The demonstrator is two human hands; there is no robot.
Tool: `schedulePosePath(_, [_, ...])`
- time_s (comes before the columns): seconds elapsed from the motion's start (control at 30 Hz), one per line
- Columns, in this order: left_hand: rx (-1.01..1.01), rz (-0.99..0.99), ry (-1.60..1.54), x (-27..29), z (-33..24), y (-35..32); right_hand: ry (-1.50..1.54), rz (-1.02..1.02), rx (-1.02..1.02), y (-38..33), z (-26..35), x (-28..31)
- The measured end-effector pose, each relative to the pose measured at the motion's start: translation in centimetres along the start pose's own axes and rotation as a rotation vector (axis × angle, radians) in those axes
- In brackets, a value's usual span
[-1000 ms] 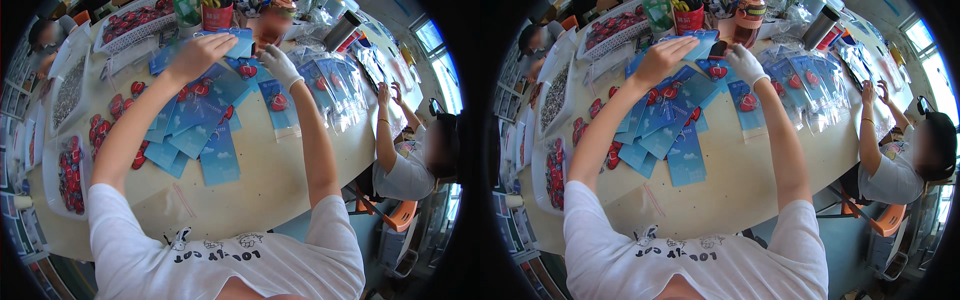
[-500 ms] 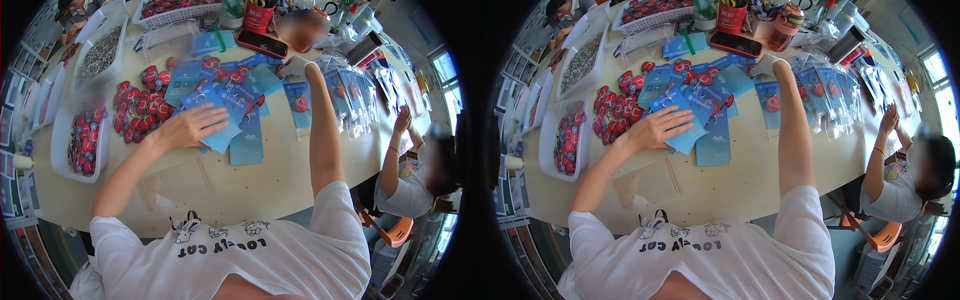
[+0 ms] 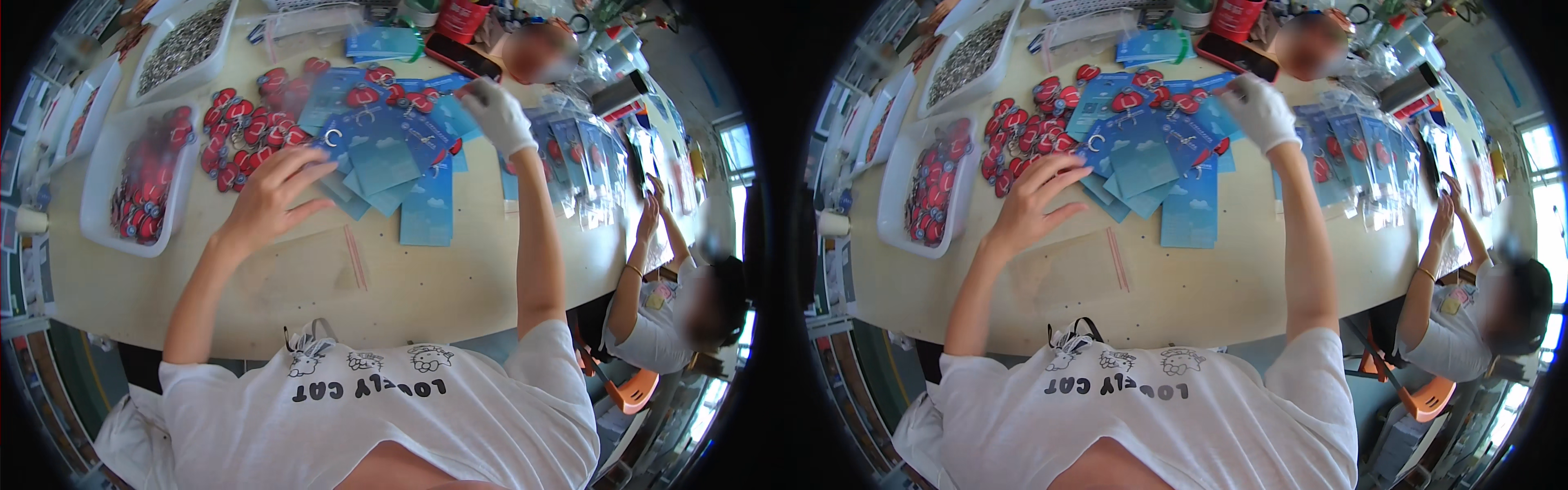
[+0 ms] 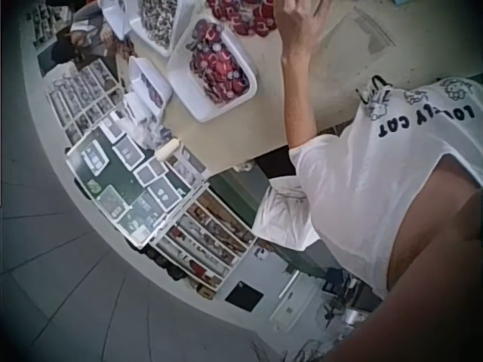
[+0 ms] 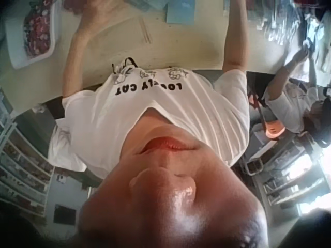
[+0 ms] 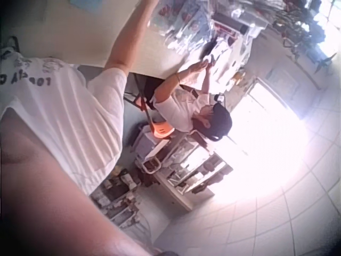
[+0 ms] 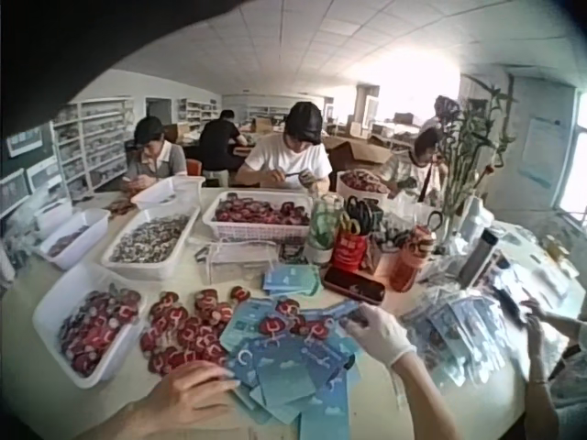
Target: The person repeatedly picks up heart-shaped keychains attached to blue cards and places them into small clear plastic bags. They handle the items one by one, inserting the packaged keychains into a pile on the table.
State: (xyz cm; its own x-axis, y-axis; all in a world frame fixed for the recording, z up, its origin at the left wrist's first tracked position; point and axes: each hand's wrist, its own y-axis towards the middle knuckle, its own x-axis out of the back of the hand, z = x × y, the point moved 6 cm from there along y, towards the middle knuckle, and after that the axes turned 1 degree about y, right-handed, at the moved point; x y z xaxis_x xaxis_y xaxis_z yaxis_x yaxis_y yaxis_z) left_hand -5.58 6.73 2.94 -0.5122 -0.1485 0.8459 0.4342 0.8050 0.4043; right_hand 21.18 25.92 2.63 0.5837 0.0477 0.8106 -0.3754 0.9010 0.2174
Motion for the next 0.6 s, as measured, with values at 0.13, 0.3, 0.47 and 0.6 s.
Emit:
schedulePosePath(0.13, [0.183, -0.021, -0.065, -0.2, -1.6, -5.1, -0.107, 0.126, -0.017, 0.3, 6.8, -4.2])
schedulePosePath(0.3, [0.368, -0.106, -0.502, -2.5, -3.6, -4.5, -0.482, 0.263, 0.086, 5.5, 8.8, -9.9])
schedulePosePath(0.47, [0.397, -0.235, -0.347, -3.2, -0.1, 0.4, -0.244, 0.231, 0.071, 7.2, 6.0, -11.7])
schedulePosePath(0.6, [0.367, -0.200, 0.151, -5.1, 4.4, 4.3, -0.030, 0.177, 0.005, 7.0, 5.4, -11.5])
